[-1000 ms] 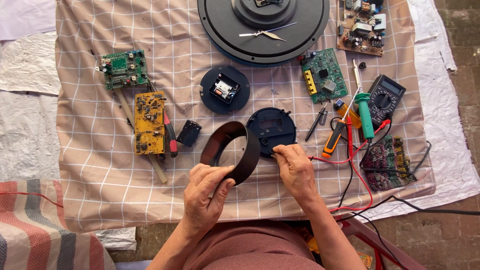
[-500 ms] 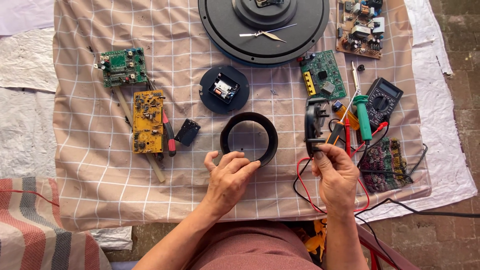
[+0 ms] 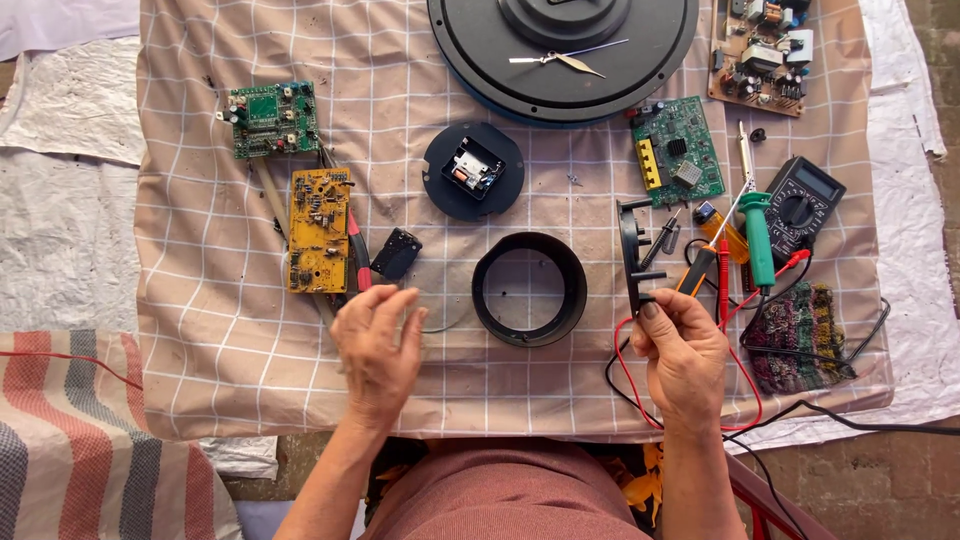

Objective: The person disassembles a circular electronic device, removing the back cover and internal components. They use a multimeter to test connections on a circuit board and then reassemble the device by placing the components back into the housing and securing the cover.

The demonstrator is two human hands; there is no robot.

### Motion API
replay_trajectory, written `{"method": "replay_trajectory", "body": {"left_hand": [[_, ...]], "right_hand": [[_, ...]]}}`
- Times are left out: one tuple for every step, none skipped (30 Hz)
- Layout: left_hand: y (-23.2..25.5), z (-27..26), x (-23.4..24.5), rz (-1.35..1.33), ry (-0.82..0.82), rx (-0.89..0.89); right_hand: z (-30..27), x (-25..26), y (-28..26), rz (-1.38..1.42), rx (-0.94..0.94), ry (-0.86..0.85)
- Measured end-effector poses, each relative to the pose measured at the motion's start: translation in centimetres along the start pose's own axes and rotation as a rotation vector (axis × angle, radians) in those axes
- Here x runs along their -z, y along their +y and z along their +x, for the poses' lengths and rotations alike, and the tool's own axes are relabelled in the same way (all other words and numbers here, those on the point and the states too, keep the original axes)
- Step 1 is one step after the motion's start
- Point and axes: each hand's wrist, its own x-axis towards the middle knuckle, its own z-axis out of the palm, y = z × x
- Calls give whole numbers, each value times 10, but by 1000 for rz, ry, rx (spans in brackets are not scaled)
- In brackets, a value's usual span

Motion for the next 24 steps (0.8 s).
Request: {"method": "replay_trajectory", "body": {"left_hand": [[-5, -1, 1, 0, 1, 0], [-9, -3, 3, 76, -19, -8], [-14, -5, 5, 151, -38, -17], [-15, -7, 2, 151, -38, -17], [-17, -9, 0, 162, -53, -10], [-18, -12, -2, 176, -66, 0], [-16, -14, -2, 177, -64, 3], [-13, -16, -4, 168, -77, -3], [-11, -17, -5, 159, -91, -9], [-7, -18, -4, 162, -88, -3], [-3, -19, -4, 135, -106, 12], [0, -20, -2, 112, -125, 27], [0, -22, -3, 118, -123, 33], [-1, -24, -5, 84, -117, 38], [-1, -26, -7, 51, -111, 42], [-1, -26, -8, 52, -112, 41], [0, -27, -10, 50, -97, 50], [2, -27, -12, 44, -82, 56], [0, -25, -14, 40, -84, 53], [-1, -24, -16, -35, -58, 103], [-2, -22, -18, -111, -34, 153], [-2, -19, -18, -114, -38, 150], [-3, -16, -17, -235, 24, 226], [-3, -13, -16, -354, 86, 304]], "right_hand": [[2, -6, -6, 0, 1, 0], [4, -13, -11, -125, 70, -5], [6, -19, -17, -250, 139, -10], [11, -19, -19, -250, 140, -9], [16, -20, -22, -450, 261, -28], [21, -21, -25, -650, 383, -52], [27, -19, -15, -650, 383, -56], [32, -17, -6, -736, 438, -62], [38, -15, 4, -820, 492, -68], [38, -14, 9, -820, 493, -75], [39, -12, 15, -852, 515, -71], [39, -12, 22, -881, 536, -69], [36, -14, 20, -878, 534, -77], [32, -16, 18, -864, 523, -71], [29, -17, 16, -850, 511, -66], [25, -18, 12, -849, 509, -65], [22, -19, 8, -820, 489, -64], [18, -18, 4, -794, 471, -59], [16, -17, 2, -797, 471, -54], [13, -16, 1, -783, 450, -55], [10, -15, -1, -768, 429, -56], [7, -15, -5, -770, 428, -50], [5, -15, -8, -764, 423, -30], [2, -16, -12, -758, 418, -10]]}}
